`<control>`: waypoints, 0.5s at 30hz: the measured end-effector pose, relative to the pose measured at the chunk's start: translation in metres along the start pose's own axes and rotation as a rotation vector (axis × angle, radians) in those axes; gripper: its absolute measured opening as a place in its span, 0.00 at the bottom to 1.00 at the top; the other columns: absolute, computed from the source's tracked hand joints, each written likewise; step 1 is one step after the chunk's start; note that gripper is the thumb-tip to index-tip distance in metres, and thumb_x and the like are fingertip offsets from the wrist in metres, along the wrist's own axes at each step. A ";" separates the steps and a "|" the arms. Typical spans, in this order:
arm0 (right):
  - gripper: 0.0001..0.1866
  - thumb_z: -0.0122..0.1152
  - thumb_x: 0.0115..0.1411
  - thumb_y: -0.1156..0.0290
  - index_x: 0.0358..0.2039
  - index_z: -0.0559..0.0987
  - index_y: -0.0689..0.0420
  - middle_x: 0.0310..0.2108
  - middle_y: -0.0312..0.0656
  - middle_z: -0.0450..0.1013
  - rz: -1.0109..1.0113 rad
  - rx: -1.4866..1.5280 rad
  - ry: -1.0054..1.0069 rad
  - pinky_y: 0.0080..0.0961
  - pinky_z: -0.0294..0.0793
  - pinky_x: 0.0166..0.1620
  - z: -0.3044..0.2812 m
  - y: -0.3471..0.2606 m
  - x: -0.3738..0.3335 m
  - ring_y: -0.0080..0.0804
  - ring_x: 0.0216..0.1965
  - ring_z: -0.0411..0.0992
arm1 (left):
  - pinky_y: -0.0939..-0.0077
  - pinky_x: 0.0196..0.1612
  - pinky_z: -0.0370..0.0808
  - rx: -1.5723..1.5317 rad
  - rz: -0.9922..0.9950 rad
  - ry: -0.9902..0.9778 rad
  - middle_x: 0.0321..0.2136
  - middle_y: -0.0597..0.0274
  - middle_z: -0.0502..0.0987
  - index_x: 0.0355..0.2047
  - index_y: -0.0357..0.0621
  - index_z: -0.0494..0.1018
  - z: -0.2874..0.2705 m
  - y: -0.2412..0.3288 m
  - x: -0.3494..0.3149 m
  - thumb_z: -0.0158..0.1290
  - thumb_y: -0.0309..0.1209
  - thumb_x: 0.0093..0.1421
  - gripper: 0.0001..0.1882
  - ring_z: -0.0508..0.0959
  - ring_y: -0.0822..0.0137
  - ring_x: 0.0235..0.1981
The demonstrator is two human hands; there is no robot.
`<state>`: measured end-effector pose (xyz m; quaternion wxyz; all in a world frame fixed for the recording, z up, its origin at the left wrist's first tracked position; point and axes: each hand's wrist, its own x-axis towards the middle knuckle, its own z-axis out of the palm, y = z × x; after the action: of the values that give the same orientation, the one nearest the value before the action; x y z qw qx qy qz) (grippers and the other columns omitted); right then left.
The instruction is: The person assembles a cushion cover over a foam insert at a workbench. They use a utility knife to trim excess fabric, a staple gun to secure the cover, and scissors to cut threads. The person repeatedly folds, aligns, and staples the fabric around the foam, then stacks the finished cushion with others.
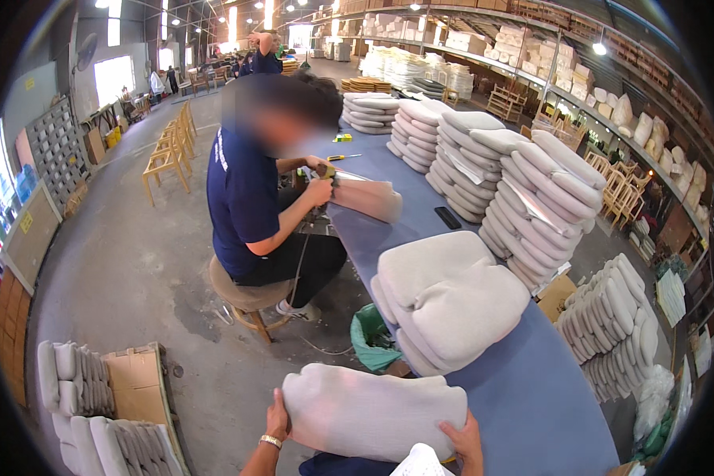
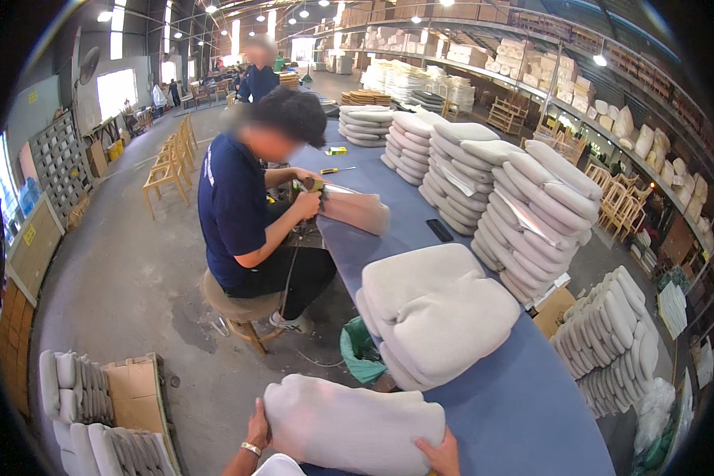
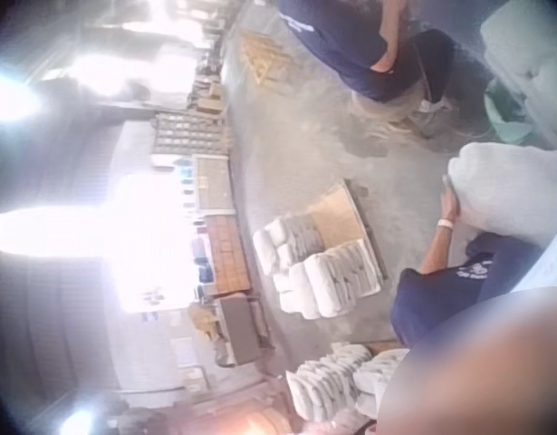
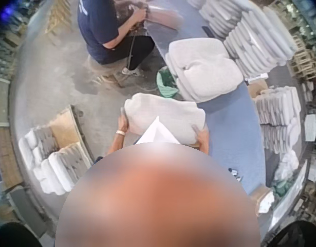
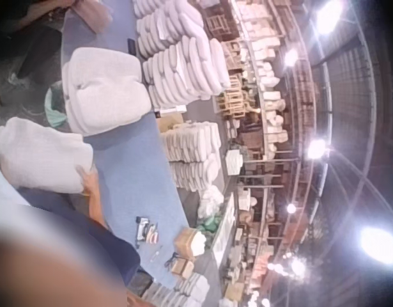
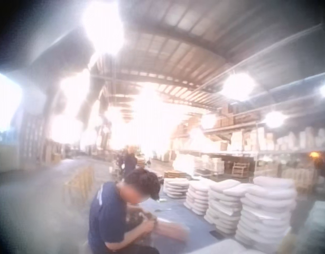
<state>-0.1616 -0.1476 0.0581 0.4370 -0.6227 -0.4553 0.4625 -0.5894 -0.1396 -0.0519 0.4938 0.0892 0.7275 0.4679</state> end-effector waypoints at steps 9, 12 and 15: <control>0.40 0.79 0.52 0.60 0.62 0.73 0.61 0.52 0.47 0.78 -0.121 -0.217 -0.392 0.34 0.74 0.57 0.115 -0.069 0.076 0.35 0.52 0.76 | 0.59 0.56 0.76 -0.236 0.038 0.205 0.54 0.43 0.77 0.59 0.25 0.71 -0.090 -0.014 0.010 0.41 0.70 0.67 0.51 0.79 0.54 0.52; 0.40 0.79 0.51 0.56 0.61 0.73 0.61 0.52 0.50 0.78 -0.161 -0.202 -0.429 0.35 0.73 0.58 0.138 -0.071 0.085 0.37 0.53 0.76 | 0.57 0.57 0.75 -0.268 0.054 0.216 0.56 0.43 0.76 0.61 0.26 0.69 -0.103 -0.002 0.000 0.41 0.70 0.67 0.50 0.78 0.53 0.53; 0.41 0.80 0.51 0.54 0.60 0.73 0.61 0.52 0.50 0.78 -0.191 -0.251 -0.465 0.35 0.73 0.58 0.154 -0.081 0.088 0.38 0.53 0.76 | 0.57 0.58 0.75 -0.320 0.054 0.221 0.57 0.44 0.75 0.62 0.27 0.68 -0.117 -0.010 0.004 0.41 0.69 0.68 0.50 0.78 0.52 0.55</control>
<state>-0.3105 -0.0264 0.0912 0.2820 -0.5035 -0.6538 0.4895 -0.6822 -0.2118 -0.0537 0.4062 -0.0229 0.6909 0.5976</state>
